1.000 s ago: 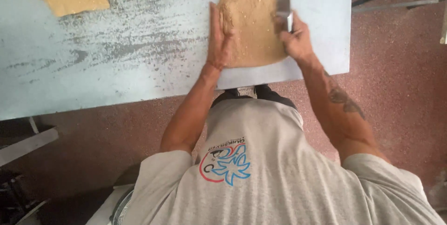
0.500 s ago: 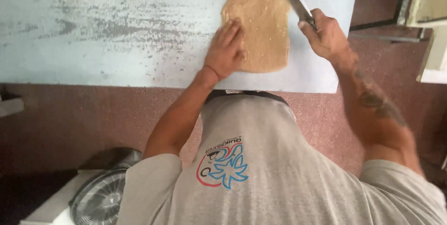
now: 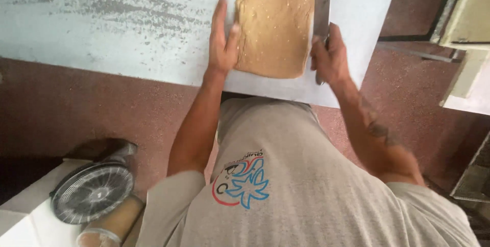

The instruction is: Cutting dough into portions, weighing them, and processing them through a dough sheeter before rolling them into shapes.

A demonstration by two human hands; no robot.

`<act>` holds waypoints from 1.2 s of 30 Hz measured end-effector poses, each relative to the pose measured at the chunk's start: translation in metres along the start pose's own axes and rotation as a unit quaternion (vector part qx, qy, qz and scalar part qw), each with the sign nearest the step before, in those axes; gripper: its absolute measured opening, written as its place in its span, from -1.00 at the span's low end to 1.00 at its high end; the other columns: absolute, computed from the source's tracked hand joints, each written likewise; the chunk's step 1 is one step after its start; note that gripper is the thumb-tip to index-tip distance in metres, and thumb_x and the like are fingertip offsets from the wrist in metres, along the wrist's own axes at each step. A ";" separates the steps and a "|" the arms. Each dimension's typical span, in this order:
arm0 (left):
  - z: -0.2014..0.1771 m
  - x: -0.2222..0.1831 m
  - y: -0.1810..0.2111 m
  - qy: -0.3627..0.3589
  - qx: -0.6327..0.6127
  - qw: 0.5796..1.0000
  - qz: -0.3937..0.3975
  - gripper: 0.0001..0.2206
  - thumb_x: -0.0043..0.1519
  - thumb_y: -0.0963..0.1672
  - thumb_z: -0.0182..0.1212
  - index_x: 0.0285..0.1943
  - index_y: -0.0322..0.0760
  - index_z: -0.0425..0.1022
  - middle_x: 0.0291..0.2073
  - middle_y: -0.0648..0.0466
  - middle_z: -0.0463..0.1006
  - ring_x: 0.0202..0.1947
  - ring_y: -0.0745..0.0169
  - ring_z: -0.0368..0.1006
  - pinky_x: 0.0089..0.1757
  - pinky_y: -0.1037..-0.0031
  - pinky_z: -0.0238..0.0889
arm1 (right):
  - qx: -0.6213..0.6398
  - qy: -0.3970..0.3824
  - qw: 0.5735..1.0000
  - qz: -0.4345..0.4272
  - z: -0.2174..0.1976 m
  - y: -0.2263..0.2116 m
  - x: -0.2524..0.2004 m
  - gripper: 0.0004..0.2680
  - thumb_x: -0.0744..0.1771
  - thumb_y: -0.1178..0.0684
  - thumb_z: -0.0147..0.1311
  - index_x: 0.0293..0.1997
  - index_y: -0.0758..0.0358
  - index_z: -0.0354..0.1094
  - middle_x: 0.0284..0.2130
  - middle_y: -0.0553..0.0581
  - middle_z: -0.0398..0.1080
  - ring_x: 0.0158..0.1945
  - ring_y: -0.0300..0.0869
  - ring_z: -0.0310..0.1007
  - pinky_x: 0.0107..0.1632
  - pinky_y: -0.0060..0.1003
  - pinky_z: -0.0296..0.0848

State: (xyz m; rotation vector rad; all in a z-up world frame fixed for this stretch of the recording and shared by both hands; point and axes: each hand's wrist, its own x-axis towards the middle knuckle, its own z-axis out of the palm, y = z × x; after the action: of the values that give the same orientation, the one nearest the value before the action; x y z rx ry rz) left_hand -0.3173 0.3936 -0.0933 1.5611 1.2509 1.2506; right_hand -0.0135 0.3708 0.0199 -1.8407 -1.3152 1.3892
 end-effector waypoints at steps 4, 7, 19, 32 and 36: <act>0.025 0.054 -0.050 -0.077 -0.023 0.997 -0.018 -0.28 0.69 0.25 -0.14 0.92 -0.06 -0.06 0.88 -0.02 -0.04 0.91 -0.06 -0.16 0.79 -0.07 -0.21 | 0.038 -0.035 0.999 -0.010 0.035 0.003 -0.036 -0.40 0.54 0.24 -0.29 0.85 0.06 -0.57 -0.54 0.18 0.46 -0.72 -0.11 0.26 -0.76 -0.18 0.37; 0.053 0.075 -0.076 -0.170 0.133 0.974 0.065 -0.34 0.70 0.21 -0.32 0.90 -0.05 -0.03 0.85 -0.03 0.08 0.88 -0.10 -0.04 0.76 -0.05 -0.34 | 0.021 0.028 0.999 0.023 0.059 -0.008 -0.050 -0.38 0.53 0.04 -0.15 0.87 -0.14 -0.49 -0.59 0.17 0.44 -0.54 -0.09 0.42 -0.25 -0.16 0.62; 0.057 0.162 -0.039 -0.355 0.209 0.899 0.147 -0.45 0.43 -0.25 0.27 0.62 0.07 0.43 0.23 0.06 0.67 0.09 -0.13 0.53 0.18 -0.04 0.36 | -0.192 0.155 0.969 -0.033 0.123 0.004 -0.042 -0.46 0.57 0.19 -0.18 0.88 0.22 -0.31 -0.68 0.00 0.23 -0.68 -0.18 0.16 -0.64 -0.14 0.28; 0.088 0.186 -0.062 -0.400 0.173 0.877 0.203 -0.69 0.33 -0.28 0.40 0.24 -0.22 0.70 0.10 -0.18 0.71 0.11 -0.38 0.55 -0.08 -0.21 0.57 | -0.269 0.087 0.950 0.137 0.114 -0.077 -0.038 -0.44 0.55 0.17 -0.18 0.89 0.16 -0.28 -0.67 0.05 0.34 -0.76 -0.17 0.22 -0.73 -0.26 0.38; 0.093 0.189 -0.075 -0.406 0.143 0.875 0.221 -0.78 0.26 -0.32 0.33 -0.01 -0.22 0.71 -0.19 -0.11 0.73 -0.20 -0.27 0.60 -0.38 -0.05 0.36 | -0.257 0.049 0.934 0.242 0.116 -0.109 -0.022 -0.39 0.54 0.22 -0.24 0.90 -0.11 -0.39 -0.63 0.20 0.40 -0.73 -0.13 0.27 -0.79 -0.25 0.31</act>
State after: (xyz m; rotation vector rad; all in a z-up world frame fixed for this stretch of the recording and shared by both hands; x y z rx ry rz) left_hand -0.2360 0.5965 -0.1432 2.3384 0.5435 0.5072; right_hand -0.1644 0.3783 0.0760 -2.6951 -1.3114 1.2201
